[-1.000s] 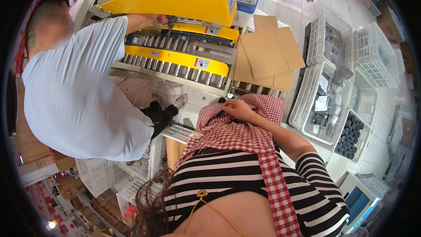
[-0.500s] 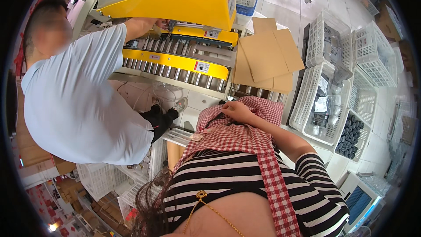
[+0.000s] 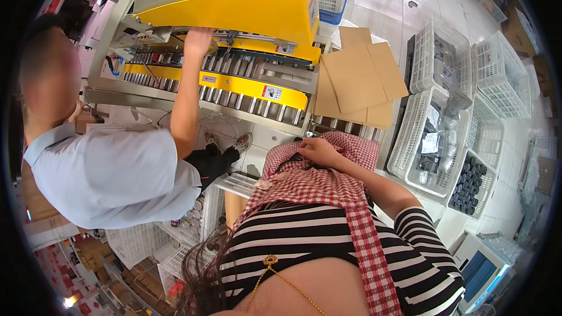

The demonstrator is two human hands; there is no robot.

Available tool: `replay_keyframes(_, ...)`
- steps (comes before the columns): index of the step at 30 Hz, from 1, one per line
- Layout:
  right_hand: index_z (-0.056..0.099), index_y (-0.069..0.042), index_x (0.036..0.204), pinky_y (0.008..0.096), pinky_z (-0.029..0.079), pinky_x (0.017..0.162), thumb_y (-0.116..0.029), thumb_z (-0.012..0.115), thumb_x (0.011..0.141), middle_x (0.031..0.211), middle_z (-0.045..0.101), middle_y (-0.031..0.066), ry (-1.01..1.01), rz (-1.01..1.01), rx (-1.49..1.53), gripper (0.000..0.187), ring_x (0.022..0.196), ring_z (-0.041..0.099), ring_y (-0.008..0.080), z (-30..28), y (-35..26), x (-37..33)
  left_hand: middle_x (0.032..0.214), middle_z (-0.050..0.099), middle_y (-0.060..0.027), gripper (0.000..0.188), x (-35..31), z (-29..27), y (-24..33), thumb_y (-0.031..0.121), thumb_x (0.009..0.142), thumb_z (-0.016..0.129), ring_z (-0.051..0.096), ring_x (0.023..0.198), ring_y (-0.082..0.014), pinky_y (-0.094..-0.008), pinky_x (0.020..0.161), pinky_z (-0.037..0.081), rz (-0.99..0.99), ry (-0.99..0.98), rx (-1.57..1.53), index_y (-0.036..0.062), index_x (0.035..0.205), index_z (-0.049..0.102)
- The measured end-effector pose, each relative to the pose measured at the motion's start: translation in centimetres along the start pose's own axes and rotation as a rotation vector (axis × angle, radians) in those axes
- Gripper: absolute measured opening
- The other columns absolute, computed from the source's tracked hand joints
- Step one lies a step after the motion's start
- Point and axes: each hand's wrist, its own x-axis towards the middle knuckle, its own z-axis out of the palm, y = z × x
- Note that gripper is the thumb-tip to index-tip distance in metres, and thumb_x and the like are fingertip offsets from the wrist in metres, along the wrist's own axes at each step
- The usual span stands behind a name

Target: The person threads a long, clear plastic tube through the rollers and guides of a yellow and white industrial machine. They manipulate the tube with both hands, pulling it through various sections of the equipment. A coworker assists by holding the tube and adjusting parts of the machine. The person continues to guide the tube through the mechanism, ensuring it is properly aligned.

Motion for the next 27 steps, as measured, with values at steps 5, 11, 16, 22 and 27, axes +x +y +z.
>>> replay_keyframes(5,0.059,-0.002,0.100,0.0250,0.050,0.055,-0.021,0.058,0.087,0.077,0.063,0.0061,0.013,-0.030,-0.035,0.023,0.062,0.060,0.0112,0.0,0.0,-0.2,0.112,0.058,-0.0208,0.043,-0.3,-0.1,-0.1,0.028,0.080,0.050,0.055,0.105,-0.0351,-0.0406,0.089,0.043,-0.001,0.011,-0.006,0.0043,0.116,0.055)
replay_keyframes(11,0.059,-0.003,0.100,0.0247,0.051,0.055,-0.021,0.059,0.087,0.077,0.062,0.0053,-0.016,0.044,0.016,0.022,0.062,0.060,0.0108,0.0,0.1,-0.9,0.112,0.058,-0.0209,0.043,-0.8,0.8,-0.2,0.028,0.080,0.049,0.055,0.105,-0.0351,-0.0407,0.088,0.043,-0.007,0.026,-0.028,0.0041,0.116,0.055)
replay_keyframes(16,0.059,-0.003,0.099,0.0253,0.051,0.054,-0.019,0.059,0.086,0.073,0.061,0.0040,-0.017,0.124,0.107,0.021,0.062,0.059,0.0108,0.1,1.7,-2.5,0.111,0.058,-0.0210,0.043,-0.9,2.0,-0.2,0.028,0.081,0.049,0.055,0.105,-0.0352,-0.0407,0.088,0.043,-0.005,0.001,-0.024,0.0039,0.115,0.056)
replay_keyframes(22,0.063,-0.004,0.092,0.0312,0.049,0.061,-0.027,0.060,0.082,0.071,0.063,0.0099,0.107,0.082,0.006,0.025,0.064,0.063,0.0191,0.2,3.6,-3.9,0.111,0.059,-0.0211,0.042,-0.9,3.1,-0.2,0.027,0.081,0.048,0.055,0.104,-0.0352,-0.0408,0.088,0.043,0.015,-0.019,-0.031,0.0037,0.115,0.056)
replay_keyframes(27,0.061,-0.001,0.095,0.0236,0.045,0.049,-0.020,0.057,0.088,0.073,0.063,0.0058,0.211,0.039,0.125,0.021,0.058,0.058,0.0108,1.9,6.8,-3.8,0.111,0.059,-0.0212,0.042,0.4,2.4,0.8,0.027,0.081,0.047,0.056,0.104,-0.0353,-0.0408,0.088,0.043,0.067,-0.002,-0.048,0.0035,0.115,0.056)
